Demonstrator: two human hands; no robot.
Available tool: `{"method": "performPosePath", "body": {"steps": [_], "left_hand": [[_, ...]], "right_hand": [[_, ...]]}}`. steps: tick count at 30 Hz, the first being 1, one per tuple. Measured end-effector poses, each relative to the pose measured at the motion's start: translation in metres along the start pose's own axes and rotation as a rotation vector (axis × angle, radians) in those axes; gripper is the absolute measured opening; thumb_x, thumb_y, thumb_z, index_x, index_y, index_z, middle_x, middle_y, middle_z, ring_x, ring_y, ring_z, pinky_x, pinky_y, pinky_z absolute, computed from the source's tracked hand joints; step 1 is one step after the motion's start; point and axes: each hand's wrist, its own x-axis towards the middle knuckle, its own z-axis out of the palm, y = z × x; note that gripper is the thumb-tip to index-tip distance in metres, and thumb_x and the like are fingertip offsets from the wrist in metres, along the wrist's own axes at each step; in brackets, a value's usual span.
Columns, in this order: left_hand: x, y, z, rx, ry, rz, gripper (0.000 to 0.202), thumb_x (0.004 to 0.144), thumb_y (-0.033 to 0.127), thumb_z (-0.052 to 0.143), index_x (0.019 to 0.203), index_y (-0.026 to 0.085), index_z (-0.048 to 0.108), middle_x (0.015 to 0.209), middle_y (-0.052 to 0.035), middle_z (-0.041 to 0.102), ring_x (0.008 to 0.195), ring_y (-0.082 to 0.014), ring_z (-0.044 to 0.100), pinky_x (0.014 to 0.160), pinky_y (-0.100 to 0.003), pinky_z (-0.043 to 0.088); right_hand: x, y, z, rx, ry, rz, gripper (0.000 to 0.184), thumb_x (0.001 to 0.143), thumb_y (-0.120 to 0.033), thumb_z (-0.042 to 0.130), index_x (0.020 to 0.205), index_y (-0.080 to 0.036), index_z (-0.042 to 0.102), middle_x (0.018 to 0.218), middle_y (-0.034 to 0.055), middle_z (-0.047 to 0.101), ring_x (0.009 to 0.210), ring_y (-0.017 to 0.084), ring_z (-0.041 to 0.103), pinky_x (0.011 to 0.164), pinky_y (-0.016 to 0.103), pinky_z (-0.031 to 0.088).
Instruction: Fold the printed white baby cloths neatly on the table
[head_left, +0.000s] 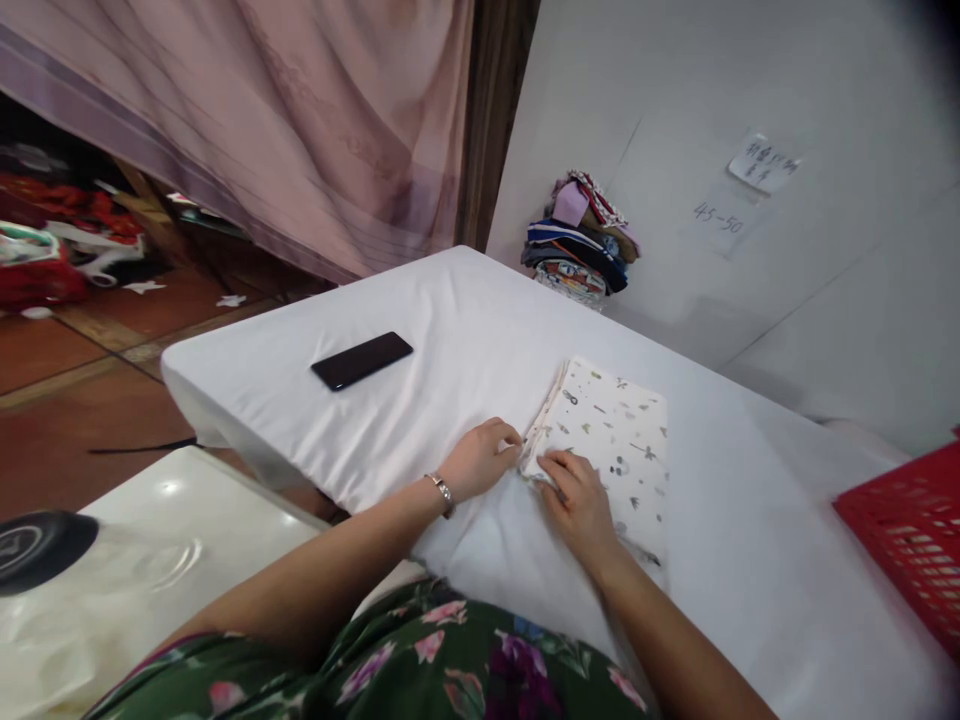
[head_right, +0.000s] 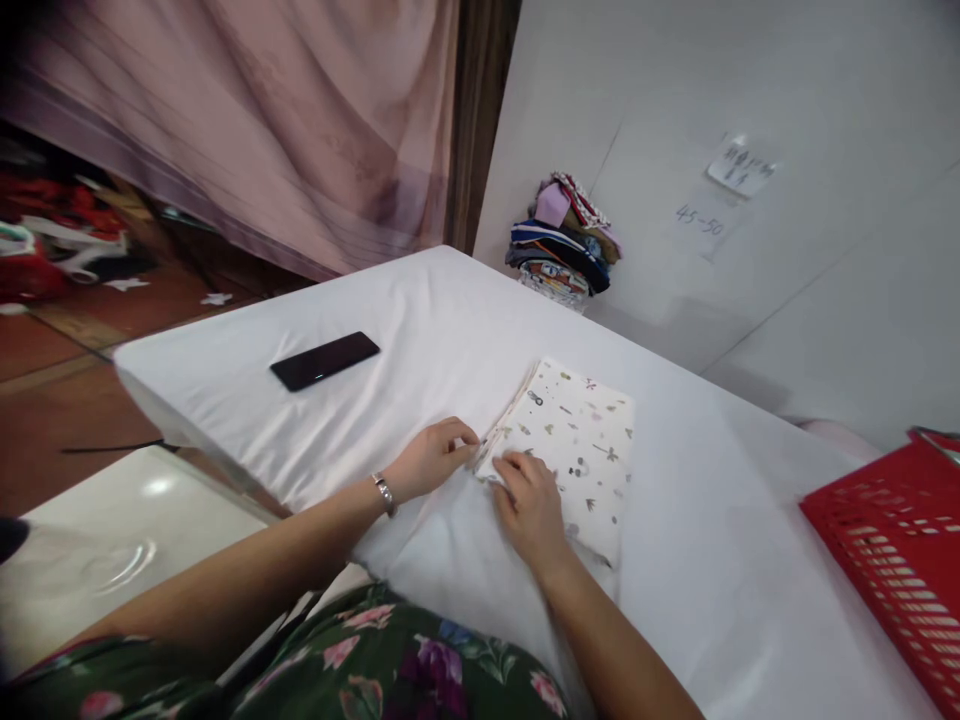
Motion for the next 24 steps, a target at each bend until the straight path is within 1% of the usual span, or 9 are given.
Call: {"method": "performPosePath", "body": {"steps": [3, 6, 8, 11, 14, 17, 19, 21, 24], "left_hand": [[0.006, 0.001, 0.000, 0.005, -0.026, -0.003, 0.021, 0.079, 0.036, 0.046, 0.080, 0.023, 0.063, 0.091, 0.0020, 0.059, 0.065, -0.0093, 0.054, 0.066, -0.023, 0.043], [0.013, 0.004, 0.002, 0.124, -0.091, -0.021, 0.027, 0.074, 0.046, 0.050, 0.078, 0.023, 0.064, 0.091, 0.0005, 0.061, 0.071, -0.0128, 0.057, 0.064, -0.024, 0.042], [0.018, 0.005, 0.002, 0.217, -0.151, -0.030, 0.027, 0.073, 0.045, 0.052, 0.074, 0.022, 0.064, 0.087, -0.0011, 0.062, 0.074, -0.0152, 0.057, 0.062, -0.024, 0.041], [0.028, 0.005, 0.002, 0.303, -0.231, -0.034, 0.022, 0.073, 0.038, 0.050, 0.067, 0.022, 0.064, 0.080, -0.0012, 0.064, 0.072, -0.0157, 0.058, 0.061, -0.025, 0.041], [0.042, 0.008, 0.002, 0.323, -0.196, -0.029, 0.022, 0.073, 0.038, 0.049, 0.067, 0.022, 0.064, 0.080, -0.0009, 0.065, 0.074, -0.0161, 0.059, 0.063, -0.025, 0.041], [0.060, 0.015, 0.004, 0.305, -0.105, -0.062, 0.032, 0.076, 0.049, 0.045, 0.075, 0.022, 0.062, 0.084, -0.0021, 0.066, 0.078, -0.0176, 0.059, 0.066, -0.026, 0.042], [0.070, 0.021, 0.008, 0.297, -0.110, -0.125, 0.039, 0.074, 0.057, 0.043, 0.080, 0.022, 0.061, 0.086, -0.0032, 0.066, 0.079, -0.0190, 0.060, 0.065, -0.027, 0.043], [0.077, 0.025, 0.013, 0.307, -0.144, -0.176, 0.043, 0.071, 0.061, 0.046, 0.086, 0.022, 0.059, 0.089, -0.0044, 0.065, 0.081, -0.0206, 0.060, 0.066, -0.028, 0.043], [0.078, 0.028, 0.020, 0.330, -0.170, -0.199, 0.038, 0.073, 0.054, 0.049, 0.090, 0.021, 0.057, 0.092, -0.0060, 0.065, 0.086, -0.0216, 0.060, 0.069, -0.029, 0.043]], "right_hand": [[-0.001, 0.000, 0.002, -0.024, 0.001, -0.011, 0.030, 0.082, -0.026, 0.047, 0.111, -0.023, 0.056, 0.105, 0.0075, 0.056, 0.096, 0.022, 0.050, 0.082, 0.039, 0.042], [-0.003, -0.001, 0.003, -0.058, -0.024, -0.054, 0.032, 0.082, -0.029, 0.047, 0.113, -0.023, 0.055, 0.107, 0.0085, 0.055, 0.097, 0.023, 0.049, 0.082, 0.040, 0.042], [-0.004, -0.001, 0.003, -0.079, -0.048, -0.080, 0.033, 0.082, -0.030, 0.048, 0.114, -0.022, 0.054, 0.108, 0.0092, 0.054, 0.098, 0.024, 0.049, 0.082, 0.040, 0.042], [-0.004, -0.001, 0.002, -0.076, -0.045, -0.086, 0.033, 0.083, -0.030, 0.048, 0.114, -0.021, 0.054, 0.109, 0.0095, 0.054, 0.098, 0.023, 0.049, 0.081, 0.039, 0.042], [-0.002, -0.001, 0.001, -0.064, -0.031, -0.097, 0.030, 0.083, -0.027, 0.046, 0.112, -0.021, 0.055, 0.108, 0.0092, 0.054, 0.098, 0.022, 0.049, 0.081, 0.038, 0.043], [-0.001, -0.001, 0.001, -0.069, -0.029, -0.116, 0.029, 0.083, -0.024, 0.046, 0.110, -0.021, 0.055, 0.107, 0.0091, 0.054, 0.097, 0.022, 0.049, 0.081, 0.038, 0.043], [-0.001, -0.001, 0.002, -0.069, -0.031, -0.114, 0.029, 0.083, -0.023, 0.046, 0.111, -0.021, 0.055, 0.107, 0.0092, 0.054, 0.097, 0.022, 0.049, 0.081, 0.039, 0.043], [-0.001, -0.001, 0.003, -0.065, -0.037, -0.105, 0.030, 0.083, -0.024, 0.046, 0.112, -0.022, 0.054, 0.107, 0.0095, 0.054, 0.097, 0.023, 0.049, 0.081, 0.039, 0.043], [-0.001, -0.003, 0.002, -0.045, -0.053, -0.083, 0.033, 0.083, -0.026, 0.047, 0.115, -0.021, 0.052, 0.109, 0.0099, 0.053, 0.099, 0.023, 0.048, 0.083, 0.040, 0.043]]}}
